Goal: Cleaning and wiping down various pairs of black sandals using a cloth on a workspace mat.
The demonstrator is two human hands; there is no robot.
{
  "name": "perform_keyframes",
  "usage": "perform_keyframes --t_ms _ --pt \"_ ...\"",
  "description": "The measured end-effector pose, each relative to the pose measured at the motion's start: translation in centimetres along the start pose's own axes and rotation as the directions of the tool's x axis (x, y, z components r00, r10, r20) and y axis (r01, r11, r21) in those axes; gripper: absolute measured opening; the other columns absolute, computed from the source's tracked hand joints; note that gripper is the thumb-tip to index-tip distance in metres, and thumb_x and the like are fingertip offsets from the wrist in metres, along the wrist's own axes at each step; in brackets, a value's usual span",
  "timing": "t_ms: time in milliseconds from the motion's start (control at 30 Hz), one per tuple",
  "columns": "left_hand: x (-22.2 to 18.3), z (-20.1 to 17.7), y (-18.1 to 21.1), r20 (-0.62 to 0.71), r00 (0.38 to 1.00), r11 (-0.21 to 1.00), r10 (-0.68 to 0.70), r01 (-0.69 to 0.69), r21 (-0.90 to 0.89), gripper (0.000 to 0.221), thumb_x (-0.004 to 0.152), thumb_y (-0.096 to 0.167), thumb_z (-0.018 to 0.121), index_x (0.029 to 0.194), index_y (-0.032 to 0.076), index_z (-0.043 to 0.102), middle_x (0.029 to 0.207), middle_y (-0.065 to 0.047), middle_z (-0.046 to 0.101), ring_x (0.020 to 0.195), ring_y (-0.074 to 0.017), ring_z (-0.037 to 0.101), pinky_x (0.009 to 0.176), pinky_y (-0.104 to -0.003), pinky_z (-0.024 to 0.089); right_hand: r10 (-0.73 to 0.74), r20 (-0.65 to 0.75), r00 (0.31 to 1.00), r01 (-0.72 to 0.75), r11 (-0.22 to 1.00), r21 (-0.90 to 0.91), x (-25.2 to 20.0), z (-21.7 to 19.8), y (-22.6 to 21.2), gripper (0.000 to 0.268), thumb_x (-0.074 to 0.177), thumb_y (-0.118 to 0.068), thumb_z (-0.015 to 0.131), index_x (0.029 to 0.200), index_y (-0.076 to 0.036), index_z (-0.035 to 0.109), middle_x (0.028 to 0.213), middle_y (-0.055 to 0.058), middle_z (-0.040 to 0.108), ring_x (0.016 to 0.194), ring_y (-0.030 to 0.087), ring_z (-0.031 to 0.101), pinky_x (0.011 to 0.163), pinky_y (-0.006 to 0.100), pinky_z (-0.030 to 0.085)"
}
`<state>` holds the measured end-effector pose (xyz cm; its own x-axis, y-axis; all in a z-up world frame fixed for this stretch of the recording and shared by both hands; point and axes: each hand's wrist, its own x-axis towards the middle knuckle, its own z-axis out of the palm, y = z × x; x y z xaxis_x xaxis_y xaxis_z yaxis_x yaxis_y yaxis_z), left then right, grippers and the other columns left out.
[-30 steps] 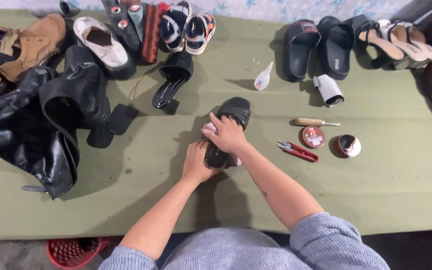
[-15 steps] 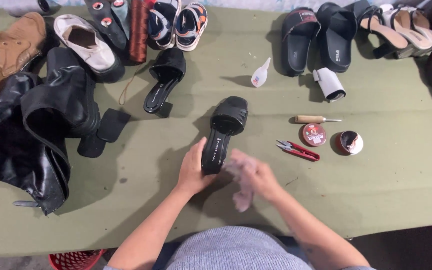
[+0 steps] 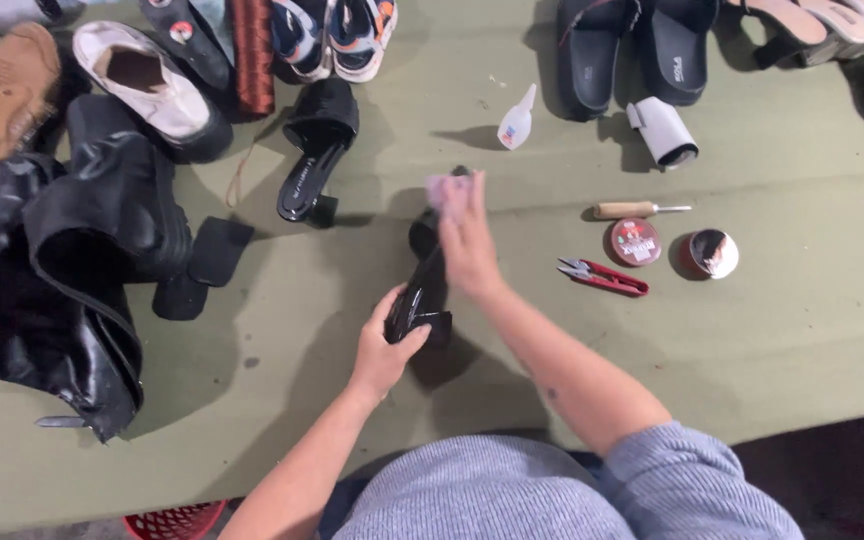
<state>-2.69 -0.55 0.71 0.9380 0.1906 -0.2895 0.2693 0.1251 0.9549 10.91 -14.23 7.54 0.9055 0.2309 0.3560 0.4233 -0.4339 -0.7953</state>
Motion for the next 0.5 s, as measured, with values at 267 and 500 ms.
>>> perform_keyframes --t_ms 267,500 --pt "-0.2 0.5 2.7 -0.039 0.994 0.988 -0.101 0.104 0.112 0.087 0.077 0.025 0.084 0.156 0.027 0.045 0.148 -0.011 0.06 0.139 -0.0266 0.054 0.117 -0.042 0.047 -0.216 0.13 0.968 0.215 0.976 0.023 -5.3 1.8 4.2 0.027 0.104 -0.029 0.056 0.113 -0.025 0.081 0.132 0.001 0.073 0.128 0.029 0.063 0.121 0.043 0.034" --pt "0.5 -1.1 1.9 0.172 0.971 0.968 -0.166 0.194 -0.16 0.082 0.08 0.017 0.08 0.155 0.023 0.049 0.141 -0.009 0.065 0.108 -0.0204 0.07 0.08 -0.031 0.066 0.179 -0.053 0.982 -0.177 0.984 0.035 -4.1 -2.6 5.8 0.065 0.091 -0.04 0.08 0.145 -0.021 0.049 0.14 0.01 0.047 0.125 0.032 0.054 0.1 0.048 0.051"
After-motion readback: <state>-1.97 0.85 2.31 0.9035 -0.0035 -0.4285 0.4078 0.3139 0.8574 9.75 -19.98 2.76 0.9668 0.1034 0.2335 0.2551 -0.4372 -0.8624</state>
